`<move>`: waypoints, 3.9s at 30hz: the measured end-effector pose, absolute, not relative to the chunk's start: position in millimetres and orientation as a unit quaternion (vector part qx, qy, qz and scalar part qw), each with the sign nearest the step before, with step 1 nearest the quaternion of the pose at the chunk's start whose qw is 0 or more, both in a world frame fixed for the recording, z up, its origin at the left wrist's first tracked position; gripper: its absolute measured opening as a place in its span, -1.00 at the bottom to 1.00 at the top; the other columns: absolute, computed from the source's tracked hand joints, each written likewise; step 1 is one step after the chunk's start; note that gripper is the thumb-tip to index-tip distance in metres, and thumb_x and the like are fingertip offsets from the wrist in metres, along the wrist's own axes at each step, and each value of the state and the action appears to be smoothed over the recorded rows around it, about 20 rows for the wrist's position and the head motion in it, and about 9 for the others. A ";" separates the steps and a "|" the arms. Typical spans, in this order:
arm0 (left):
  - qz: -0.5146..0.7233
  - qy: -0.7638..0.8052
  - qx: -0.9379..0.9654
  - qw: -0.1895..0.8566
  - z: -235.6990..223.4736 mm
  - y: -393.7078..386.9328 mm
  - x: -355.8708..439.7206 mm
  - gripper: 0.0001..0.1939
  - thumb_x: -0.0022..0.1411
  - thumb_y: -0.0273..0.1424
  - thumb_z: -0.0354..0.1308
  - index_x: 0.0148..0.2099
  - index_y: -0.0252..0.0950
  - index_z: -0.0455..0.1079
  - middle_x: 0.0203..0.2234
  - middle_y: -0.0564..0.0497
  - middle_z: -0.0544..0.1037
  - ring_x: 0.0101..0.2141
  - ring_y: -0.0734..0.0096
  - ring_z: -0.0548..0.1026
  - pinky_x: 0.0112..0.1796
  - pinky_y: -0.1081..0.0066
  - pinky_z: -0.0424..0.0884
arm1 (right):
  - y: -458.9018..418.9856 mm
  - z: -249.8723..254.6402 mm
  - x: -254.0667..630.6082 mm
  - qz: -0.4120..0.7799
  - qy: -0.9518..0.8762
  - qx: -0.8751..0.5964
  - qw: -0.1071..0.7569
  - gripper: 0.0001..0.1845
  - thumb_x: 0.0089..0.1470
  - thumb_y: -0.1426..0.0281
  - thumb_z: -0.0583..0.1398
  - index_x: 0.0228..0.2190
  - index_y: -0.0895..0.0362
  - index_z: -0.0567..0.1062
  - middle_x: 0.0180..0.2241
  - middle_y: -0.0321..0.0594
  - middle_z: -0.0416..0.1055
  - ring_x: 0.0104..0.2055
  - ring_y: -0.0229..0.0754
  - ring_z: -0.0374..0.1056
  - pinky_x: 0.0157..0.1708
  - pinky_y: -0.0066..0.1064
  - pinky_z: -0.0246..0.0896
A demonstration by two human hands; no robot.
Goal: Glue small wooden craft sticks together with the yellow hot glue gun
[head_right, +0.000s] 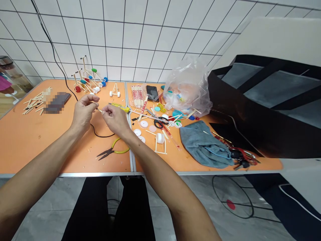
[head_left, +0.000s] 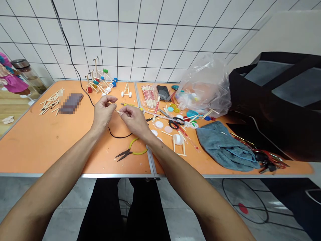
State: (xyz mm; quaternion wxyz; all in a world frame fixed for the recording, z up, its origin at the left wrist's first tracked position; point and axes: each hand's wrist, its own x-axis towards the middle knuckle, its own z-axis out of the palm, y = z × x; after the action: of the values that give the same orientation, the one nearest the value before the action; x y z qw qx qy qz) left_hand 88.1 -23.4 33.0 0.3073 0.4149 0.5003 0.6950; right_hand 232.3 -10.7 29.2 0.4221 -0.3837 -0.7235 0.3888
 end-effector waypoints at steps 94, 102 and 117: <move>0.647 0.426 0.418 0.475 27.2 -14.7 84.7 -0.84 0.18 -0.40 0.46 -0.37 -0.27 0.54 -0.58 0.11 0.52 -0.65 0.62 0.28 -0.58 0.54 0.21 | -0.3 32.7 231.7 0.474 -0.635 -0.417 0.446 -0.71 0.31 0.41 0.25 -0.48 0.07 0.42 -0.55 -0.43 0.36 -0.54 -0.34 0.22 -0.44 -0.48 0.22; 0.659 0.449 0.413 0.439 31.6 -13.5 80.9 -0.66 0.43 -0.15 0.37 -0.31 -0.26 0.51 -0.53 0.09 0.54 -0.63 0.61 0.33 -0.54 0.53 0.27 | 4.9 29.8 232.9 0.459 -0.641 -0.408 0.460 -0.73 0.29 0.33 0.31 -0.46 0.07 0.46 -0.51 -0.39 0.42 -0.52 -0.33 0.26 -0.44 -0.47 0.21; 0.646 0.454 0.442 0.427 28.4 -15.6 78.8 -0.59 0.08 -0.23 0.58 -0.51 -0.26 0.41 -0.66 0.14 0.44 -0.67 0.64 0.21 -0.58 0.52 0.15 | -0.1 29.5 225.7 0.473 -0.649 -0.395 0.446 -0.72 0.26 0.37 0.28 -0.49 0.06 0.42 -0.55 -0.44 0.36 -0.53 -0.33 0.23 -0.44 -0.48 0.17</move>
State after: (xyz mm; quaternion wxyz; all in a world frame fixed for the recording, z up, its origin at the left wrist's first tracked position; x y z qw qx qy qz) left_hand 78.8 -15.6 28.4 0.4269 0.4418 0.4535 0.6457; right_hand 225.7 -0.1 29.5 0.4464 -0.3950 -0.6489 0.4730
